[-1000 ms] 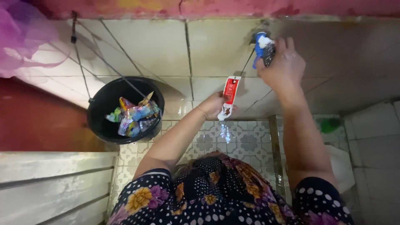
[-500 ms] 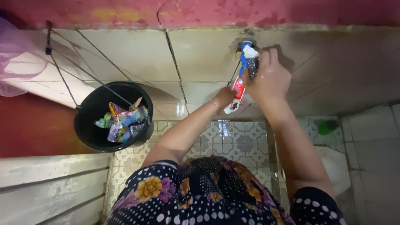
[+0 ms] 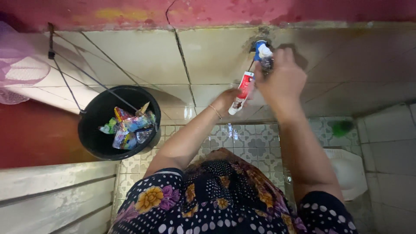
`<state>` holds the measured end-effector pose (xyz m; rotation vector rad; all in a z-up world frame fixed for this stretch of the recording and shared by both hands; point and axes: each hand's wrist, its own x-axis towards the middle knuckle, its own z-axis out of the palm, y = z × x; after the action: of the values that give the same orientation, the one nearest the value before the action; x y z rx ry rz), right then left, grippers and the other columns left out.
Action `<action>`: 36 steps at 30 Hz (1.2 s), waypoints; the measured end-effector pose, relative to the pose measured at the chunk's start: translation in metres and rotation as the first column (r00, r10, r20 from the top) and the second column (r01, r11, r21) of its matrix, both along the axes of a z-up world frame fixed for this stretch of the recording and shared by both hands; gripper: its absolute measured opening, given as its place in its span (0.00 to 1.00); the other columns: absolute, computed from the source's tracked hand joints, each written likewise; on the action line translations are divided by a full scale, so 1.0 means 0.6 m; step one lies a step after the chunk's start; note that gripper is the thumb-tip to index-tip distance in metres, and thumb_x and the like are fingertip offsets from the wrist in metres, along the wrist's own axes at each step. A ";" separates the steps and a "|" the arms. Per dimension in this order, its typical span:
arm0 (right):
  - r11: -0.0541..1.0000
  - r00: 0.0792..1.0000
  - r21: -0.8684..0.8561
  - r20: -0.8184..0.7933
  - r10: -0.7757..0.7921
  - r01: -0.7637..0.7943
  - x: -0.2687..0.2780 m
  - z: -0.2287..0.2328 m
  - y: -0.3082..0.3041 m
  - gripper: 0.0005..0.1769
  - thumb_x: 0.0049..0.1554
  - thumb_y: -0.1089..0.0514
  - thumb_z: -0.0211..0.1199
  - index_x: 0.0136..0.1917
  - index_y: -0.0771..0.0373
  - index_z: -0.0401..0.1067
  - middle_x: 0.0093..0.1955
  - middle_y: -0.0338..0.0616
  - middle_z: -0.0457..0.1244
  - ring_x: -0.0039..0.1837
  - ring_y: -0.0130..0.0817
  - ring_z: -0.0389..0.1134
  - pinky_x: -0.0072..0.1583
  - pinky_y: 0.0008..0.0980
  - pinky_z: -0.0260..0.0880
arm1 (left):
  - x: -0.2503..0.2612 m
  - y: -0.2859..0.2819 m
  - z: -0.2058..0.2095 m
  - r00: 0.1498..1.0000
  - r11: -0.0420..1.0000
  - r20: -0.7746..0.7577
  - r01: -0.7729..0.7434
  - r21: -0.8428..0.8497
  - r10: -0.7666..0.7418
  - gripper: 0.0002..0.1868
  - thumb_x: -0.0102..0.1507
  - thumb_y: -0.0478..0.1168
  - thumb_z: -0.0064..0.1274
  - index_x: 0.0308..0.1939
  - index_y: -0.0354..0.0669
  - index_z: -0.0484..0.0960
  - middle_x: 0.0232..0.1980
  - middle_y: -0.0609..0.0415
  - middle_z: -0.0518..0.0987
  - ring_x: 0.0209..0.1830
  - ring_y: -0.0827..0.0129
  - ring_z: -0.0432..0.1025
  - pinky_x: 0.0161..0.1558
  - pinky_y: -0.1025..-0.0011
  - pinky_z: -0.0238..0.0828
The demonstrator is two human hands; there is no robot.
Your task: The person washes several small packaged items under a wall tap using a steel wool scrubber, then places them on a wall shelf. The person also fills a black bucket with water from the tap and washes their hands.
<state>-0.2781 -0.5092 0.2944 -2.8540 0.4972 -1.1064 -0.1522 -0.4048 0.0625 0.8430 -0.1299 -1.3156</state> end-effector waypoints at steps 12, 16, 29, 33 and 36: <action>0.822 0.996 0.568 -0.038 0.076 -0.041 0.003 -0.269 -0.017 0.23 0.61 0.48 0.68 0.62 0.65 0.73 0.64 0.59 0.59 0.64 0.52 0.64 0.62 0.50 0.66 | -0.091 0.053 -0.021 0.866 0.981 0.463 0.150 0.122 -0.190 0.32 0.64 0.28 0.46 0.74 0.37 0.62 0.44 0.44 0.77 0.29 0.64 0.77 0.32 0.66 0.81; 0.868 0.994 0.491 0.104 0.022 -0.071 -0.014 -0.291 0.013 0.19 0.61 0.52 0.62 0.62 0.64 0.75 0.67 0.59 0.60 0.67 0.59 0.64 0.68 0.52 0.65 | -0.104 0.077 0.022 0.943 0.996 0.321 0.071 0.054 -0.085 0.40 0.64 0.28 0.47 0.79 0.48 0.51 0.55 0.46 0.77 0.35 0.62 0.80 0.35 0.68 0.80; -0.292 0.902 0.857 0.428 -0.057 -0.426 -0.018 -0.146 0.027 0.24 0.58 0.43 0.61 0.62 0.58 0.73 0.53 0.50 0.68 0.53 0.44 0.71 0.55 0.43 0.73 | -0.069 0.119 -0.040 0.994 0.994 0.012 -0.107 0.006 0.107 0.35 0.66 0.34 0.49 0.78 0.39 0.60 0.46 0.46 0.77 0.24 0.70 0.75 0.27 0.72 0.78; -0.527 0.894 0.737 0.436 -0.105 -0.422 -0.003 -0.274 -0.017 0.24 0.55 0.45 0.65 0.61 0.57 0.72 0.46 0.44 0.68 0.45 0.37 0.71 0.48 0.39 0.74 | -0.083 0.099 -0.048 0.980 0.996 -0.196 0.017 -0.092 -0.035 0.27 0.71 0.40 0.51 0.68 0.27 0.60 0.45 0.45 0.77 0.25 0.69 0.73 0.27 0.73 0.76; -0.250 0.915 0.882 0.401 -0.049 -0.400 0.026 -0.320 -0.053 0.20 0.56 0.49 0.70 0.58 0.60 0.73 0.43 0.40 0.66 0.41 0.33 0.69 0.43 0.37 0.70 | -0.101 0.102 0.032 0.860 0.997 0.507 -0.072 0.007 0.059 0.33 0.69 0.40 0.56 0.73 0.29 0.60 0.55 0.45 0.70 0.37 0.67 0.73 0.32 0.71 0.81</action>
<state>-0.2627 -0.5410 0.1023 -1.0798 0.5013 -0.4666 -0.2127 -0.3435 0.0818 1.1948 -0.4969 -1.0054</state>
